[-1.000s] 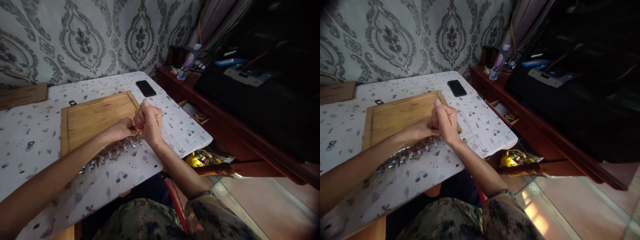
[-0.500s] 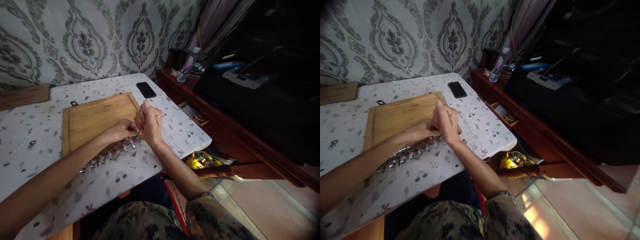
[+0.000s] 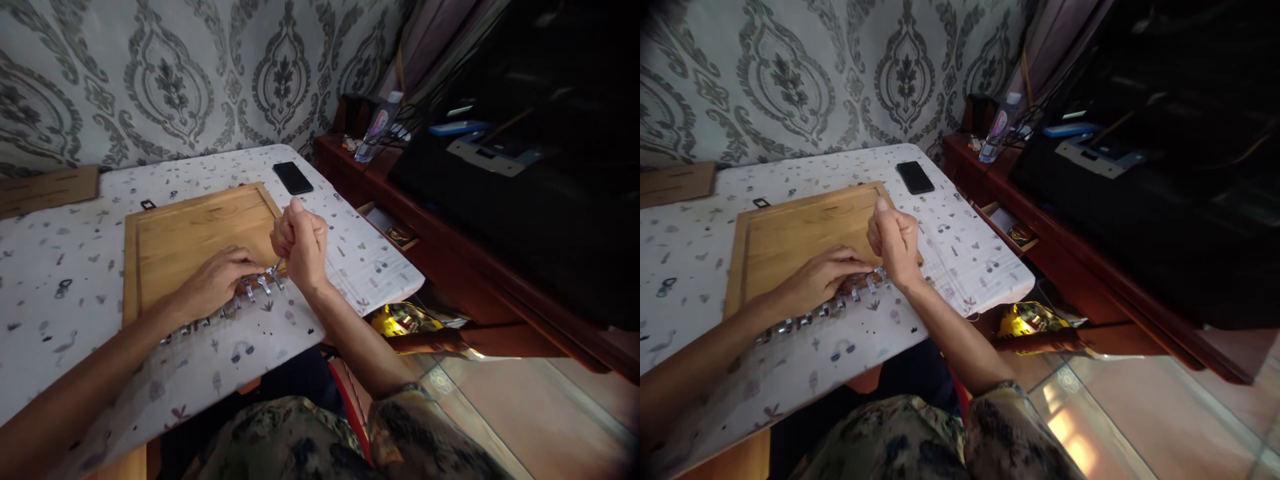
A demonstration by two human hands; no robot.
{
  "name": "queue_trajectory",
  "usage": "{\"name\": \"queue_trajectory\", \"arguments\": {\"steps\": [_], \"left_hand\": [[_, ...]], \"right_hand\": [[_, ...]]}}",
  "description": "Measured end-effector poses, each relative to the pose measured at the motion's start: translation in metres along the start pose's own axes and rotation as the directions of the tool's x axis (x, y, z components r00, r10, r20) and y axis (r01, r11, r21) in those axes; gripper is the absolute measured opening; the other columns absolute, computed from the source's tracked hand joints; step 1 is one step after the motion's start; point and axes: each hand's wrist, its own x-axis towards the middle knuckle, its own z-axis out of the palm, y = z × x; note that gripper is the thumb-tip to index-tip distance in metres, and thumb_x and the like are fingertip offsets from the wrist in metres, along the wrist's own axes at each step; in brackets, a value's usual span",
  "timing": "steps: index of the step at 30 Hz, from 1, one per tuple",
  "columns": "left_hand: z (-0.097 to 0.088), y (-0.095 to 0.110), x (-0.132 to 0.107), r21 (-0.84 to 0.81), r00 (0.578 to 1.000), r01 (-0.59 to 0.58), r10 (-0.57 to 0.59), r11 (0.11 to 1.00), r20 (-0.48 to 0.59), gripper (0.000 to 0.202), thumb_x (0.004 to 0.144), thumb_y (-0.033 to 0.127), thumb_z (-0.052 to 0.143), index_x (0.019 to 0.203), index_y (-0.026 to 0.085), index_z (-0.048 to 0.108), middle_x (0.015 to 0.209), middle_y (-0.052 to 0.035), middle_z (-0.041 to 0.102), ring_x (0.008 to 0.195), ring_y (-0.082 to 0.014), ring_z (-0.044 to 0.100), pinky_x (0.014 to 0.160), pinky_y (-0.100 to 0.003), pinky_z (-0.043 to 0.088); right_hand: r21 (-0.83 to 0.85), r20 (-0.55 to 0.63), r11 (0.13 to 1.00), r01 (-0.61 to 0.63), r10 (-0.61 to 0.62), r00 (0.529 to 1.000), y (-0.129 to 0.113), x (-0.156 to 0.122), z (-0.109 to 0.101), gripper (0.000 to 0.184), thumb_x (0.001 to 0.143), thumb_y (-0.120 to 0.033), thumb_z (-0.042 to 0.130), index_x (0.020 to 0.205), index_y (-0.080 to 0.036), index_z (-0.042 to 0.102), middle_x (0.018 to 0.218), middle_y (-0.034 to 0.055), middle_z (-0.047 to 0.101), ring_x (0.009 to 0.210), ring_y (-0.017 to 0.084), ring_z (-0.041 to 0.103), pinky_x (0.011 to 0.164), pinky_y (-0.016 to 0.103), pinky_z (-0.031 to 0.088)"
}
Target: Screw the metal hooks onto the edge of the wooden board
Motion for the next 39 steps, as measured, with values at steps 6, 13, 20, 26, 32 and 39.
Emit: {"name": "queue_trajectory", "arguments": {"steps": [6, 13, 20, 26, 32, 39], "left_hand": [[0.003, 0.002, -0.001, 0.189, 0.998, -0.059, 0.055, 0.98, 0.026, 0.041, 0.097, 0.003, 0.054, 0.123, 0.025, 0.077, 0.109, -0.006, 0.072, 0.104, -0.0232, 0.063, 0.092, -0.039, 0.051], [0.003, 0.002, 0.001, 0.139, 0.996, -0.044, 0.032, 0.989, 0.083, 0.042, 0.097, 0.001, 0.052, 0.122, 0.022, 0.077, 0.106, -0.0063, 0.072, 0.103, -0.0229, 0.062, 0.091, -0.038, 0.051], [0.0, 0.002, 0.006, 0.047, 0.993, -0.067, 0.063, 0.997, 0.097, 0.035, 0.099, 0.004, 0.051, 0.112, 0.021, 0.079, 0.101, -0.0059, 0.072, 0.097, -0.0207, 0.062, 0.085, -0.034, 0.05], [-0.005, 0.023, 0.003, 0.255, 0.989, -0.072, 0.036, 0.964, 0.143, 0.033, 0.101, 0.004, 0.049, 0.114, 0.016, 0.077, 0.103, -0.0085, 0.071, 0.104, -0.0243, 0.058, 0.091, -0.038, 0.046], [0.001, 0.029, -0.002, 0.317, 0.993, -0.026, -0.011, 0.948, 0.115, 0.033, 0.099, 0.002, 0.049, 0.111, 0.017, 0.076, 0.104, -0.0084, 0.069, 0.103, -0.0254, 0.056, 0.088, -0.038, 0.044], [0.009, 0.021, -0.006, 0.298, 0.999, -0.012, -0.001, 0.954, 0.041, 0.042, 0.092, -0.005, 0.051, 0.114, 0.021, 0.076, 0.103, -0.007, 0.067, 0.101, -0.0241, 0.056, 0.086, -0.037, 0.042]], "right_hand": [[0.023, 0.018, 1.0, 0.019, -0.019, 1.0, 0.002, 0.0, 0.0, 0.074, 0.087, -0.072, 0.07, 0.051, -0.023, 0.026, 0.048, -0.0103, 0.02, 0.04, 0.004, 0.014, 0.038, 0.024, 0.017], [-0.028, 0.009, 1.0, 0.004, -0.004, 1.0, 0.001, 0.0, 0.001, 0.074, 0.087, -0.074, 0.067, 0.052, -0.024, 0.024, 0.048, -0.0102, 0.019, 0.04, 0.004, 0.015, 0.038, 0.024, 0.018], [-0.051, 0.024, 0.999, 0.015, -0.014, 1.0, 0.002, -0.001, 0.001, 0.071, 0.092, -0.071, 0.063, 0.053, -0.024, 0.025, 0.049, -0.0101, 0.019, 0.041, 0.005, 0.015, 0.039, 0.023, 0.02], [-0.055, 0.009, 0.999, -0.002, 0.003, 1.0, 0.001, -0.001, 0.002, 0.073, 0.089, -0.07, 0.067, 0.052, -0.024, 0.024, 0.049, -0.0105, 0.018, 0.041, 0.004, 0.014, 0.037, 0.023, 0.018], [-0.062, -0.024, 0.998, -0.017, 0.015, 1.0, -0.003, -0.001, 0.001, 0.074, 0.087, -0.075, 0.065, 0.05, -0.024, 0.025, 0.046, -0.0107, 0.017, 0.039, 0.005, 0.013, 0.037, 0.024, 0.014], [-0.073, -0.122, 0.997, 0.029, -0.038, 0.992, -0.019, 0.007, -0.005, 0.072, 0.085, -0.073, 0.066, 0.051, -0.025, 0.026, 0.045, -0.0107, 0.017, 0.039, 0.006, 0.011, 0.035, 0.023, 0.014]]}}
